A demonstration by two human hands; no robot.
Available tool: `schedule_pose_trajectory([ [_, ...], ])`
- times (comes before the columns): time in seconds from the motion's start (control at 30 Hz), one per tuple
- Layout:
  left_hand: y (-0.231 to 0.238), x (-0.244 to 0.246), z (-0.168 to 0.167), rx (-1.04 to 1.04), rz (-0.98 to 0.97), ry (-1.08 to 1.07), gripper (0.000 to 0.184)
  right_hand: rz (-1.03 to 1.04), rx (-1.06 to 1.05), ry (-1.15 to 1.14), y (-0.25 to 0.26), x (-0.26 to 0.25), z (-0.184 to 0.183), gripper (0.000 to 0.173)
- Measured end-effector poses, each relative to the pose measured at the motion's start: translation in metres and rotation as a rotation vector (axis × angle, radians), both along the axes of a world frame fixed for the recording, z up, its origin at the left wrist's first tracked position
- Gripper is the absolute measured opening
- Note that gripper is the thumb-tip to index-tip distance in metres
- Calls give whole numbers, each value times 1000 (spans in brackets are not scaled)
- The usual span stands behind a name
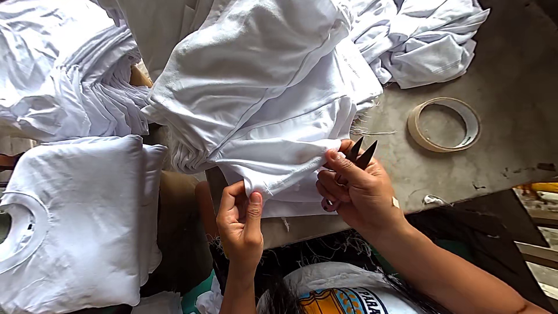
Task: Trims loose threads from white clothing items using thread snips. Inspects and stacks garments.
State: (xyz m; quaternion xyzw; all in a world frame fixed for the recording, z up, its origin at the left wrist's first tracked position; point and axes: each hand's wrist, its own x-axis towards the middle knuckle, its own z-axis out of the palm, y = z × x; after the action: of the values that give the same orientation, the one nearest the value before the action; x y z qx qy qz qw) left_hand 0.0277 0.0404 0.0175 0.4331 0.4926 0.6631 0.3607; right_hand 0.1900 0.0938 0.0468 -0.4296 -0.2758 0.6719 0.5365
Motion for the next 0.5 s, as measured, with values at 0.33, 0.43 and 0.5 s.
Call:
schedule_pose_trajectory([
  [0.33, 2, 7, 3, -51, 30, -23, 44, 39, -44, 75, -6, -2, -7, 23],
  [0.43, 1, 6, 3, -26, -7, -65, 48, 30, -45, 95, -7, -2, -8, 26],
  [0.5, 0, 5, 2, 0, -28, -72, 49, 31, -43, 97, -7, -2, -8, 26],
])
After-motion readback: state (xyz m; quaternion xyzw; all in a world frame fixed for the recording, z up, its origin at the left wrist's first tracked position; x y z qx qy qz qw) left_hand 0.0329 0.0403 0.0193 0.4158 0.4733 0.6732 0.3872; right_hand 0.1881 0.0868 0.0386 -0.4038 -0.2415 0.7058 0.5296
